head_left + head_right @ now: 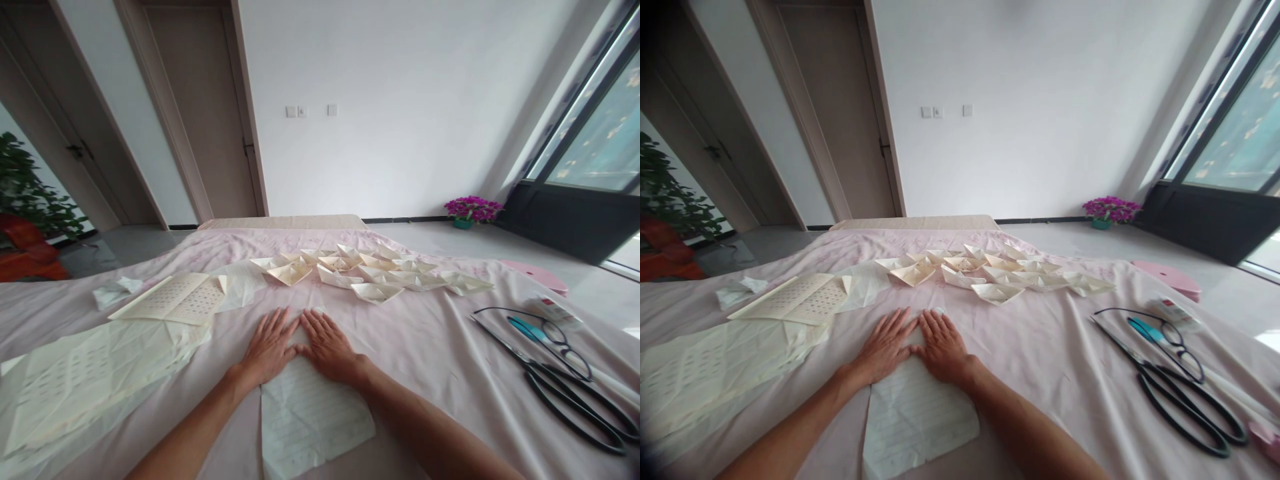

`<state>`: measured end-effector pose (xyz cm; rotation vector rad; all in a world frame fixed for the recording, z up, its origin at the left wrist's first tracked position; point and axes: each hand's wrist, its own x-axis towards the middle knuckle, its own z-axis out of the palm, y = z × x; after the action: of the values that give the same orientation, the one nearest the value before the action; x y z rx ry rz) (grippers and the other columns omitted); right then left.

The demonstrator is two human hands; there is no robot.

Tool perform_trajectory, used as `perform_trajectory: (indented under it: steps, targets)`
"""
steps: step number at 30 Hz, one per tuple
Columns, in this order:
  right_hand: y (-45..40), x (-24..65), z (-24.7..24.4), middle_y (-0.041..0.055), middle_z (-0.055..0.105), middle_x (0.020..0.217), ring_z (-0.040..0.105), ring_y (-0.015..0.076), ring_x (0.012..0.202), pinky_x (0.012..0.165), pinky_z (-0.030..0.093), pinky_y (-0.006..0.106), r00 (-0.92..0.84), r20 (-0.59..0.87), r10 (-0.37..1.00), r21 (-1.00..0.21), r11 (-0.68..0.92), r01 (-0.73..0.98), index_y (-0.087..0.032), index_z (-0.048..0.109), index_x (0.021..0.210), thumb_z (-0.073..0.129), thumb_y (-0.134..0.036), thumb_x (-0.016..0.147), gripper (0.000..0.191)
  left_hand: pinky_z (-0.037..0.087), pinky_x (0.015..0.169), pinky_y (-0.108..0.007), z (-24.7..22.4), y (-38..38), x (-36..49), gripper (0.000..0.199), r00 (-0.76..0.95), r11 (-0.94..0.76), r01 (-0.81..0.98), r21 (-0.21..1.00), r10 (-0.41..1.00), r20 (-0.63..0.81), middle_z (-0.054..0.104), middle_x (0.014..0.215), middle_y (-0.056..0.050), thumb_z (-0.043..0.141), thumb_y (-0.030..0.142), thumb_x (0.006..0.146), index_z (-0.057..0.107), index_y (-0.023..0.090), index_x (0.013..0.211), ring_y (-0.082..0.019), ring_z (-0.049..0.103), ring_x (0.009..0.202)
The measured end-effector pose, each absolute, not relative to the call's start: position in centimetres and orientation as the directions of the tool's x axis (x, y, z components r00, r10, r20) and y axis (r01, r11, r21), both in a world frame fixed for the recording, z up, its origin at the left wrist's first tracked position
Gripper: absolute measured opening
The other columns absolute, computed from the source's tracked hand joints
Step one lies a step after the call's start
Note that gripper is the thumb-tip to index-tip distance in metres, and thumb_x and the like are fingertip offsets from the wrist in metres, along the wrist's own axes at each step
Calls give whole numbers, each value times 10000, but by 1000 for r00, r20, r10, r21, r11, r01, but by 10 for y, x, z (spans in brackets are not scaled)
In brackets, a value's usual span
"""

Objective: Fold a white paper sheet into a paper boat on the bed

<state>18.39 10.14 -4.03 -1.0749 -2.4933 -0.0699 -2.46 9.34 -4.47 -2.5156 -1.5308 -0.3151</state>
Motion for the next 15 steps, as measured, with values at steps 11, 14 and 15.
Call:
perform_trajectory:
  steps: [11, 14, 15]
  targets:
    - [111, 228, -26, 143, 310, 1502, 260, 268, 1402, 1146, 216, 477, -529, 222, 819, -192, 568, 800, -112, 358, 1442, 395, -360, 964, 540, 302, 1073, -538, -38, 91, -75, 488, 148, -156, 988, 4, 945, 293, 386, 1475, -150, 381, 351, 941, 406, 186, 1399, -311, 329, 1370]
    - [99, 253, -14, 103, 387, 1473, 347, 241, 1364, 1121, 302, 444, -572, 226, 788, -328, 615, 717, -178, 396, 1428, 473, -227, 899, 536, 309, 1110, -480, -25, 65, -79, 477, 221, -269, 960, 74, 895, 388, 386, 1476, -125, 408, 227, 911, 419, 176, 1386, -273, 296, 1391]
    - [93, 263, -10, 80, 426, 1452, 388, 226, 1340, 1102, 342, 414, -605, 241, 759, -366, 648, 668, -212, 429, 1409, 499, -176, 862, 552, 319, 1123, -432, -20, 53, -81, 481, 330, -392, 914, 102, 867, 373, 392, 1477, -83, 385, 170, 905, 422, 209, 1384, -229, 302, 1392]
